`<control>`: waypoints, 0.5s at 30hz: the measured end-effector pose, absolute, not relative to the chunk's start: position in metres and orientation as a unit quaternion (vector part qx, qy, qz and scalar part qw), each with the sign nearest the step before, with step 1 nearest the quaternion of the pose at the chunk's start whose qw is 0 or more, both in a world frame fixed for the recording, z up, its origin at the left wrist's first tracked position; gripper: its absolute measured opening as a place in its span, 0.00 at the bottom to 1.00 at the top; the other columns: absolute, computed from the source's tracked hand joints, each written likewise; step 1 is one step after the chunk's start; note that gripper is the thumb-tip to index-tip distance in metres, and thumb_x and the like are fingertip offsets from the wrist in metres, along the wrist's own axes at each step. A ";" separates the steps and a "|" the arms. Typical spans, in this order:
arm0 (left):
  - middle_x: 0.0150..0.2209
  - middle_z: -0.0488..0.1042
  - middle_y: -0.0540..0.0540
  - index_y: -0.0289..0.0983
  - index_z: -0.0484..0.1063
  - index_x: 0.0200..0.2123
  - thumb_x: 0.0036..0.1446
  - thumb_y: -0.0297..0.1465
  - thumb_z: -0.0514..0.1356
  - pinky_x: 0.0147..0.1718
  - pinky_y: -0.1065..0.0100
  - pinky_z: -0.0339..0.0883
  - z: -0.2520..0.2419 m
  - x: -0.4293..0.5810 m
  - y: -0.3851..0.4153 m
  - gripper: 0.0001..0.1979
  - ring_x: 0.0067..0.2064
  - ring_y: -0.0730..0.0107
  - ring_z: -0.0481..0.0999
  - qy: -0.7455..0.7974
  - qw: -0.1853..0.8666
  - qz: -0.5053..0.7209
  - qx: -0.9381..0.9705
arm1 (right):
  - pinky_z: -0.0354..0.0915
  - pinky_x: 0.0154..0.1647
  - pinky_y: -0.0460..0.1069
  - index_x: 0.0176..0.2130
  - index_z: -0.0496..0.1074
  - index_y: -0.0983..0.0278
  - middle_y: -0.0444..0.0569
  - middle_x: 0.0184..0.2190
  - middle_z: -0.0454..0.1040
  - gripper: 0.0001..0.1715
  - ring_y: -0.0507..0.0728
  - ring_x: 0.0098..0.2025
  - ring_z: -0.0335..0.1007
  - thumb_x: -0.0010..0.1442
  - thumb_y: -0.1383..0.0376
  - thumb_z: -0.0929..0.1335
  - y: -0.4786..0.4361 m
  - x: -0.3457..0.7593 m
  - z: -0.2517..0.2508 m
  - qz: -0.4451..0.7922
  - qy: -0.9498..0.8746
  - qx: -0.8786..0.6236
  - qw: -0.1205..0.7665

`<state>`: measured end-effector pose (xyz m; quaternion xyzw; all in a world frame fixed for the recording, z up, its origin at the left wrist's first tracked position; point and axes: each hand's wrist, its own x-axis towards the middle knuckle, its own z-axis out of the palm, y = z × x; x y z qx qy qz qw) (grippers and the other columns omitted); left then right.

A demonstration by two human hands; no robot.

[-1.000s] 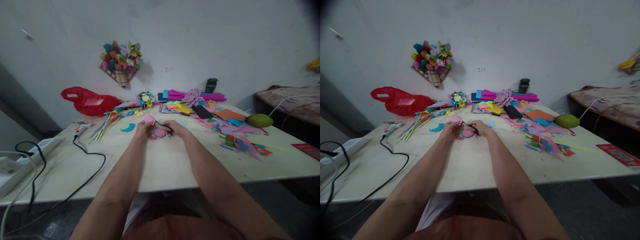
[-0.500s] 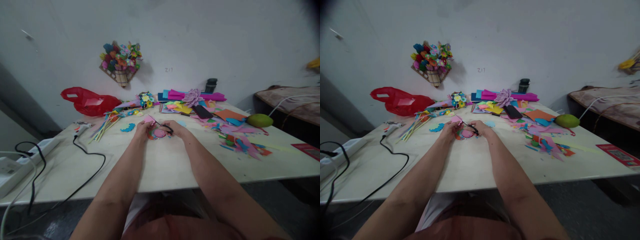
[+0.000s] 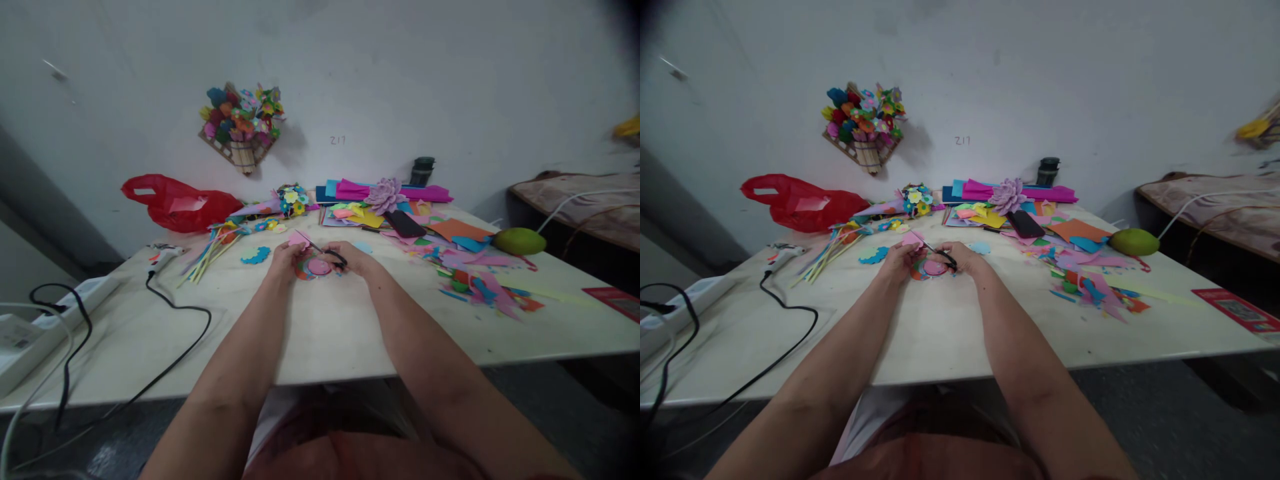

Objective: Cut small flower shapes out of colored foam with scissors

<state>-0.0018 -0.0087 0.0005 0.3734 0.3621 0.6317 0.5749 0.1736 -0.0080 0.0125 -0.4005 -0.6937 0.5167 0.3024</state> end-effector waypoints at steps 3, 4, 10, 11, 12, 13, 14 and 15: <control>0.21 0.74 0.44 0.31 0.71 0.23 0.37 0.24 0.65 0.29 0.68 0.71 0.001 -0.001 -0.009 0.06 0.24 0.69 0.75 0.362 0.574 0.635 0.371 | 0.46 0.09 0.40 0.34 0.68 0.67 0.40 0.15 0.65 0.13 0.45 0.12 0.57 0.53 0.59 0.69 -0.007 0.173 0.011 0.517 -0.694 -0.401 0.301; 0.21 0.74 0.44 0.31 0.71 0.23 0.37 0.23 0.65 0.29 0.68 0.71 0.001 -0.001 -0.009 0.06 0.24 0.69 0.75 0.362 0.572 0.636 0.370 | 0.46 0.09 0.39 0.34 0.68 0.67 0.40 0.15 0.65 0.13 0.45 0.12 0.56 0.53 0.59 0.69 -0.007 0.173 0.011 0.516 -0.694 -0.401 0.302; 0.20 0.74 0.44 0.30 0.71 0.22 0.38 0.23 0.64 0.29 0.68 0.71 0.000 -0.001 -0.008 0.04 0.23 0.69 0.75 0.354 0.573 0.637 0.374 | 0.46 0.09 0.39 0.33 0.68 0.66 0.40 0.15 0.65 0.14 0.45 0.12 0.57 0.53 0.57 0.69 -0.003 0.174 0.008 0.503 -0.708 -0.391 0.305; 0.20 0.74 0.44 0.30 0.71 0.22 0.38 0.23 0.64 0.29 0.68 0.71 0.000 -0.001 -0.008 0.04 0.23 0.69 0.75 0.354 0.573 0.638 0.373 | 0.46 0.09 0.40 0.33 0.68 0.66 0.40 0.15 0.65 0.14 0.45 0.12 0.57 0.53 0.57 0.69 -0.003 0.174 0.008 0.503 -0.708 -0.390 0.306; 0.20 0.74 0.44 0.30 0.71 0.22 0.38 0.23 0.64 0.29 0.68 0.71 0.000 -0.001 -0.008 0.04 0.23 0.69 0.75 0.355 0.572 0.639 0.372 | 0.46 0.09 0.40 0.33 0.68 0.66 0.40 0.15 0.65 0.15 0.45 0.12 0.57 0.53 0.57 0.69 -0.003 0.174 0.007 0.503 -0.708 -0.389 0.308; 0.20 0.74 0.44 0.31 0.71 0.22 0.38 0.23 0.64 0.29 0.68 0.71 0.000 -0.001 -0.008 0.04 0.23 0.69 0.75 0.356 0.571 0.639 0.371 | 0.46 0.09 0.40 0.33 0.68 0.66 0.40 0.15 0.65 0.15 0.45 0.12 0.57 0.53 0.57 0.69 -0.002 0.174 0.007 0.505 -0.707 -0.387 0.309; 0.20 0.74 0.44 0.31 0.71 0.22 0.37 0.23 0.64 0.29 0.68 0.71 0.000 -0.001 -0.008 0.04 0.23 0.69 0.75 0.358 0.571 0.639 0.371 | 0.46 0.09 0.40 0.33 0.68 0.66 0.40 0.15 0.65 0.15 0.45 0.12 0.57 0.53 0.57 0.69 -0.003 0.174 0.007 0.507 -0.706 -0.386 0.310; 0.20 0.74 0.43 0.31 0.71 0.22 0.38 0.23 0.64 0.29 0.68 0.71 0.000 -0.001 -0.008 0.05 0.23 0.69 0.75 0.359 0.572 0.638 0.371 | 0.46 0.09 0.40 0.33 0.68 0.67 0.40 0.15 0.65 0.15 0.45 0.12 0.57 0.53 0.57 0.69 -0.003 0.174 0.007 0.508 -0.705 -0.386 0.311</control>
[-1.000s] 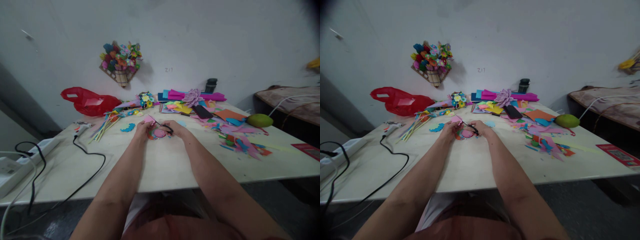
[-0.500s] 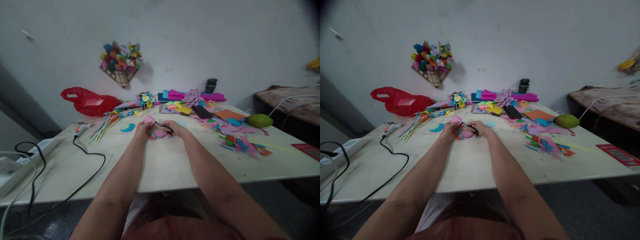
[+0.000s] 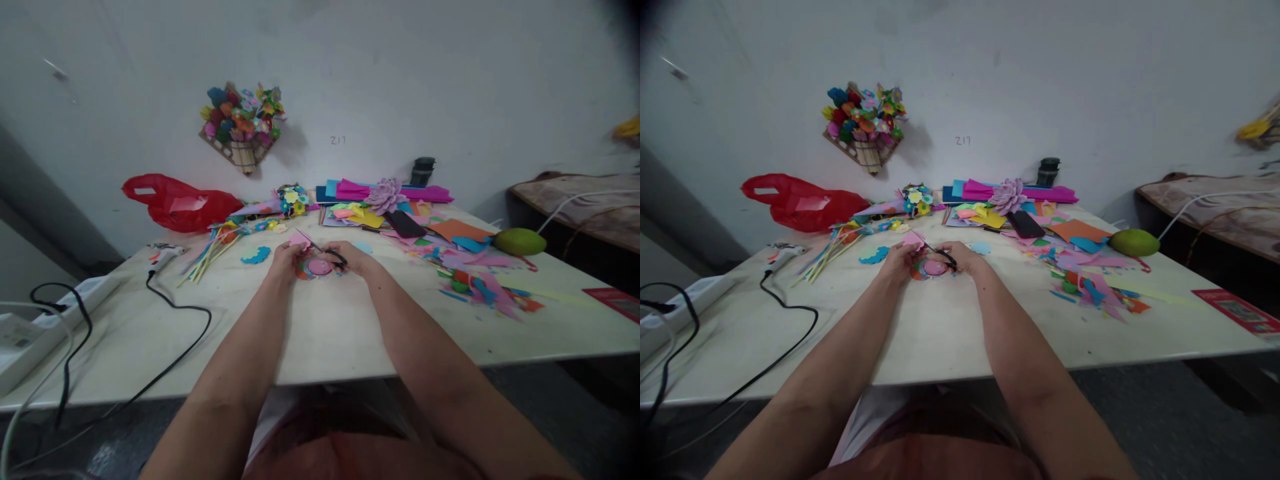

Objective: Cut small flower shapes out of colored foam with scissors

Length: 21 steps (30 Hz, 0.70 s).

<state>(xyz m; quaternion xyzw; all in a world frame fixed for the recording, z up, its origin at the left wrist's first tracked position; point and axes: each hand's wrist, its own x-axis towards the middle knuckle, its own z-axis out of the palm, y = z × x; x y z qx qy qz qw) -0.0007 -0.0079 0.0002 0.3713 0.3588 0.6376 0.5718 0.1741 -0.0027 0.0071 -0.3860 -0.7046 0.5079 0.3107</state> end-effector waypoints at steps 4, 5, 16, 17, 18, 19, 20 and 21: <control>0.21 0.74 0.44 0.32 0.70 0.21 0.37 0.23 0.65 0.29 0.68 0.71 0.000 0.000 -0.008 0.05 0.23 0.69 0.75 0.356 0.576 0.637 0.370 | 0.46 0.09 0.40 0.33 0.68 0.67 0.40 0.16 0.65 0.14 0.45 0.13 0.57 0.53 0.57 0.69 -0.004 0.174 0.008 0.510 -0.702 -0.389 0.311; 0.21 0.73 0.45 0.32 0.70 0.20 0.36 0.23 0.65 0.29 0.69 0.71 0.000 -0.001 -0.008 0.06 0.24 0.69 0.75 0.354 0.577 0.637 0.368 | 0.46 0.09 0.40 0.33 0.68 0.66 0.40 0.16 0.65 0.14 0.45 0.13 0.58 0.53 0.57 0.69 -0.004 0.174 0.008 0.509 -0.701 -0.390 0.311; 0.23 0.73 0.46 0.31 0.71 0.24 0.35 0.25 0.66 0.28 0.69 0.70 -0.001 0.000 -0.009 0.09 0.23 0.73 0.72 0.362 0.575 0.621 0.389 | 0.47 0.10 0.40 0.33 0.68 0.66 0.40 0.16 0.65 0.13 0.45 0.13 0.57 0.53 0.58 0.69 -0.006 0.173 0.011 0.513 -0.695 -0.389 0.320; 0.22 0.73 0.47 0.32 0.71 0.24 0.35 0.25 0.66 0.27 0.70 0.70 -0.001 0.000 -0.009 0.09 0.23 0.74 0.72 0.365 0.574 0.622 0.388 | 0.47 0.10 0.40 0.33 0.68 0.66 0.40 0.15 0.65 0.13 0.45 0.13 0.57 0.53 0.58 0.69 -0.006 0.173 0.011 0.515 -0.694 -0.390 0.320; 0.22 0.72 0.47 0.32 0.70 0.24 0.35 0.25 0.66 0.26 0.71 0.69 0.000 0.000 -0.009 0.09 0.22 0.75 0.71 0.367 0.573 0.623 0.385 | 0.47 0.10 0.40 0.33 0.67 0.66 0.40 0.15 0.65 0.13 0.45 0.13 0.57 0.53 0.59 0.69 -0.006 0.173 0.011 0.515 -0.693 -0.390 0.321; 0.21 0.72 0.48 0.32 0.70 0.24 0.35 0.25 0.67 0.25 0.71 0.68 0.000 0.000 -0.009 0.09 0.22 0.76 0.70 0.369 0.573 0.623 0.384 | 0.47 0.10 0.40 0.32 0.67 0.66 0.40 0.15 0.65 0.13 0.45 0.13 0.57 0.53 0.59 0.69 -0.006 0.173 0.011 0.515 -0.692 -0.390 0.323; 0.21 0.72 0.48 0.32 0.70 0.24 0.36 0.25 0.67 0.23 0.72 0.68 0.000 0.000 -0.009 0.09 0.21 0.76 0.70 0.371 0.573 0.623 0.383 | 0.47 0.10 0.40 0.32 0.67 0.66 0.40 0.15 0.65 0.13 0.45 0.13 0.57 0.53 0.59 0.69 -0.006 0.173 0.012 0.516 -0.692 -0.389 0.324; 0.21 0.71 0.48 0.32 0.70 0.24 0.36 0.25 0.67 0.22 0.73 0.67 0.000 0.000 -0.009 0.09 0.20 0.77 0.69 0.373 0.573 0.621 0.383 | 0.47 0.10 0.40 0.32 0.67 0.66 0.40 0.15 0.65 0.13 0.45 0.13 0.57 0.53 0.59 0.69 -0.007 0.173 0.012 0.516 -0.693 -0.387 0.324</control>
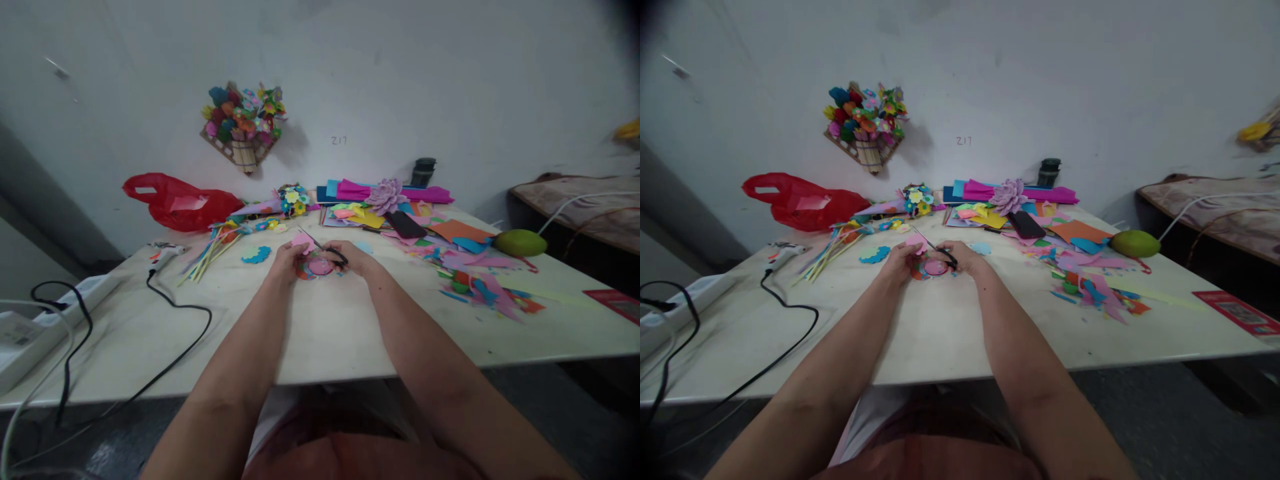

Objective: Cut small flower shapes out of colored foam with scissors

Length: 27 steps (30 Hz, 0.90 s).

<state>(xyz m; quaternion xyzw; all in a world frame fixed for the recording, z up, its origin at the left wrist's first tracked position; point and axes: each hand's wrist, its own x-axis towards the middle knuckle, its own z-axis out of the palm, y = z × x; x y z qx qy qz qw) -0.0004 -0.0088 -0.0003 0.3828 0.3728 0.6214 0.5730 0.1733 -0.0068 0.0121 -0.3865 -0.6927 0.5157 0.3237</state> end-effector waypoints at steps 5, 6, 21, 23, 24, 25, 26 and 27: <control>0.20 0.70 0.49 0.32 0.70 0.24 0.35 0.26 0.67 0.21 0.73 0.67 -0.001 -0.002 -0.007 0.10 0.19 0.77 0.68 0.373 0.570 0.625 0.382 | 0.46 0.09 0.40 0.33 0.67 0.67 0.40 0.15 0.65 0.12 0.45 0.13 0.57 0.53 0.60 0.69 -0.009 0.174 0.015 0.516 -0.697 -0.384 0.317; 0.21 0.70 0.49 0.32 0.70 0.24 0.35 0.26 0.68 0.21 0.73 0.67 -0.001 -0.002 -0.007 0.10 0.19 0.77 0.68 0.371 0.569 0.627 0.382 | 0.45 0.09 0.40 0.33 0.67 0.67 0.40 0.15 0.65 0.12 0.45 0.13 0.57 0.53 0.60 0.68 -0.010 0.174 0.015 0.516 -0.697 -0.385 0.316; 0.19 0.68 0.50 0.34 0.70 0.23 0.34 0.27 0.68 0.20 0.73 0.62 -0.001 -0.001 -0.009 0.11 0.19 0.78 0.65 0.368 0.566 0.622 0.396 | 0.47 0.11 0.40 0.32 0.67 0.67 0.39 0.15 0.65 0.11 0.45 0.13 0.56 0.53 0.61 0.68 -0.007 0.174 0.013 0.523 -0.697 -0.370 0.322; 0.19 0.68 0.50 0.33 0.70 0.23 0.35 0.28 0.68 0.20 0.73 0.62 -0.001 -0.001 -0.010 0.10 0.19 0.78 0.65 0.369 0.566 0.620 0.398 | 0.47 0.11 0.40 0.32 0.67 0.67 0.39 0.15 0.64 0.11 0.44 0.13 0.56 0.53 0.61 0.68 -0.006 0.174 0.013 0.524 -0.697 -0.366 0.326; 0.18 0.68 0.50 0.33 0.70 0.23 0.35 0.28 0.68 0.19 0.73 0.61 0.000 -0.001 -0.010 0.10 0.18 0.79 0.64 0.371 0.566 0.619 0.399 | 0.47 0.11 0.40 0.32 0.67 0.67 0.39 0.15 0.65 0.11 0.45 0.13 0.56 0.53 0.61 0.68 -0.006 0.175 0.013 0.524 -0.697 -0.365 0.327; 0.18 0.68 0.50 0.33 0.70 0.23 0.35 0.28 0.68 0.19 0.73 0.61 0.000 -0.001 -0.010 0.10 0.18 0.79 0.64 0.371 0.566 0.618 0.401 | 0.47 0.11 0.40 0.32 0.67 0.68 0.39 0.15 0.65 0.12 0.45 0.13 0.56 0.53 0.60 0.69 -0.006 0.175 0.013 0.524 -0.697 -0.364 0.328; 0.18 0.68 0.51 0.33 0.70 0.23 0.35 0.28 0.68 0.19 0.74 0.61 0.000 -0.001 -0.010 0.10 0.19 0.79 0.64 0.369 0.565 0.619 0.402 | 0.47 0.11 0.40 0.32 0.67 0.68 0.39 0.15 0.65 0.12 0.45 0.13 0.56 0.53 0.60 0.69 -0.006 0.175 0.013 0.525 -0.697 -0.362 0.328; 0.19 0.68 0.51 0.33 0.70 0.23 0.35 0.28 0.68 0.19 0.74 0.61 0.000 -0.001 -0.010 0.10 0.19 0.79 0.65 0.367 0.566 0.619 0.403 | 0.47 0.11 0.40 0.32 0.67 0.68 0.39 0.15 0.65 0.13 0.44 0.13 0.56 0.53 0.60 0.69 -0.007 0.175 0.013 0.527 -0.696 -0.361 0.328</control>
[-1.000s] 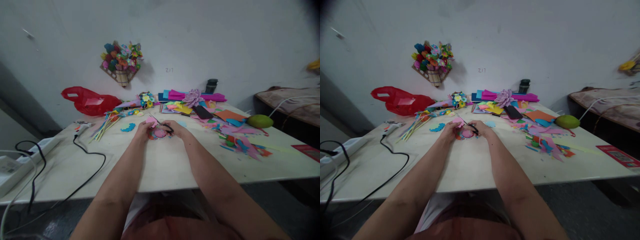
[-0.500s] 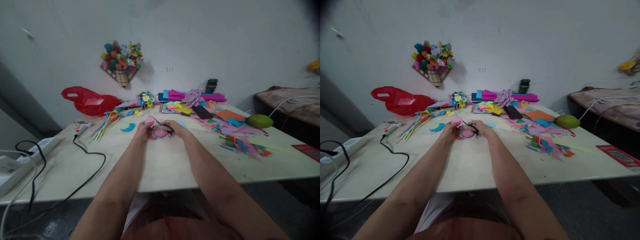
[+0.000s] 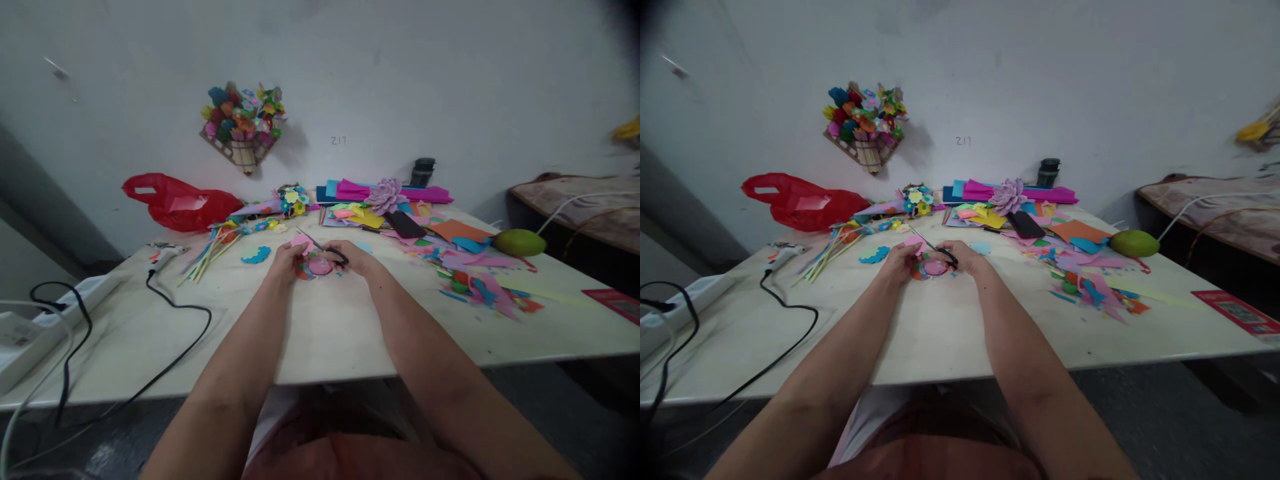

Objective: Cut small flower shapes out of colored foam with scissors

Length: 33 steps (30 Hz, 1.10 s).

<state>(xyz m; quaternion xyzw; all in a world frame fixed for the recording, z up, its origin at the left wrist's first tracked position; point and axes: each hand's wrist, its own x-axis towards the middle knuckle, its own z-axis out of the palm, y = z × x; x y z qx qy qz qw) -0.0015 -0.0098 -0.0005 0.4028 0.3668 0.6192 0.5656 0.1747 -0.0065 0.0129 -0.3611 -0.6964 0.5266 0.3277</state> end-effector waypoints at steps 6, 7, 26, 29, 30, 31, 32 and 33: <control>0.19 0.68 0.52 0.33 0.69 0.23 0.34 0.28 0.69 0.19 0.74 0.62 -0.001 -0.002 -0.008 0.12 0.18 0.80 0.64 0.359 0.561 0.638 0.386 | 0.46 0.10 0.40 0.33 0.67 0.68 0.39 0.15 0.65 0.11 0.44 0.12 0.55 0.53 0.61 0.68 -0.008 0.175 0.014 0.534 -0.692 -0.365 0.320; 0.19 0.68 0.52 0.33 0.69 0.23 0.33 0.28 0.69 0.19 0.74 0.62 -0.001 -0.002 -0.008 0.12 0.18 0.80 0.65 0.360 0.560 0.640 0.383 | 0.45 0.10 0.40 0.33 0.67 0.68 0.39 0.15 0.65 0.11 0.44 0.12 0.56 0.53 0.61 0.68 -0.009 0.175 0.015 0.535 -0.692 -0.367 0.317; 0.21 0.72 0.48 0.31 0.71 0.23 0.31 0.27 0.69 0.24 0.72 0.67 0.002 0.000 -0.011 0.13 0.22 0.75 0.69 0.350 0.566 0.646 0.375 | 0.46 0.10 0.40 0.34 0.68 0.66 0.39 0.15 0.64 0.13 0.44 0.12 0.55 0.53 0.59 0.69 -0.005 0.175 0.009 0.519 -0.700 -0.376 0.315; 0.21 0.72 0.48 0.32 0.71 0.23 0.32 0.26 0.69 0.25 0.72 0.67 0.002 0.001 -0.011 0.12 0.22 0.76 0.70 0.349 0.569 0.646 0.370 | 0.46 0.10 0.40 0.34 0.67 0.67 0.39 0.15 0.64 0.13 0.45 0.12 0.56 0.53 0.59 0.69 -0.006 0.174 0.011 0.524 -0.693 -0.381 0.315; 0.21 0.72 0.48 0.32 0.70 0.23 0.32 0.26 0.69 0.25 0.72 0.68 0.002 0.001 -0.012 0.13 0.22 0.76 0.70 0.350 0.570 0.646 0.368 | 0.46 0.10 0.40 0.34 0.67 0.67 0.40 0.15 0.65 0.13 0.45 0.13 0.56 0.53 0.60 0.69 -0.007 0.174 0.012 0.525 -0.692 -0.382 0.315; 0.21 0.72 0.49 0.32 0.70 0.23 0.32 0.26 0.69 0.25 0.71 0.68 0.003 0.001 -0.012 0.13 0.22 0.76 0.70 0.352 0.570 0.645 0.367 | 0.46 0.09 0.40 0.34 0.67 0.67 0.40 0.15 0.65 0.12 0.45 0.13 0.56 0.53 0.60 0.69 -0.007 0.174 0.012 0.525 -0.692 -0.382 0.315; 0.21 0.71 0.49 0.32 0.69 0.23 0.32 0.26 0.69 0.25 0.71 0.68 0.003 0.001 -0.012 0.13 0.21 0.76 0.70 0.354 0.570 0.645 0.367 | 0.45 0.09 0.40 0.34 0.67 0.67 0.40 0.16 0.65 0.12 0.45 0.13 0.57 0.53 0.60 0.69 -0.008 0.174 0.013 0.525 -0.693 -0.382 0.315; 0.21 0.71 0.49 0.33 0.69 0.23 0.32 0.26 0.69 0.25 0.70 0.68 0.003 0.001 -0.012 0.13 0.21 0.76 0.69 0.355 0.570 0.643 0.368 | 0.45 0.09 0.40 0.34 0.67 0.67 0.40 0.16 0.65 0.12 0.45 0.13 0.57 0.53 0.60 0.68 -0.009 0.174 0.014 0.526 -0.692 -0.382 0.315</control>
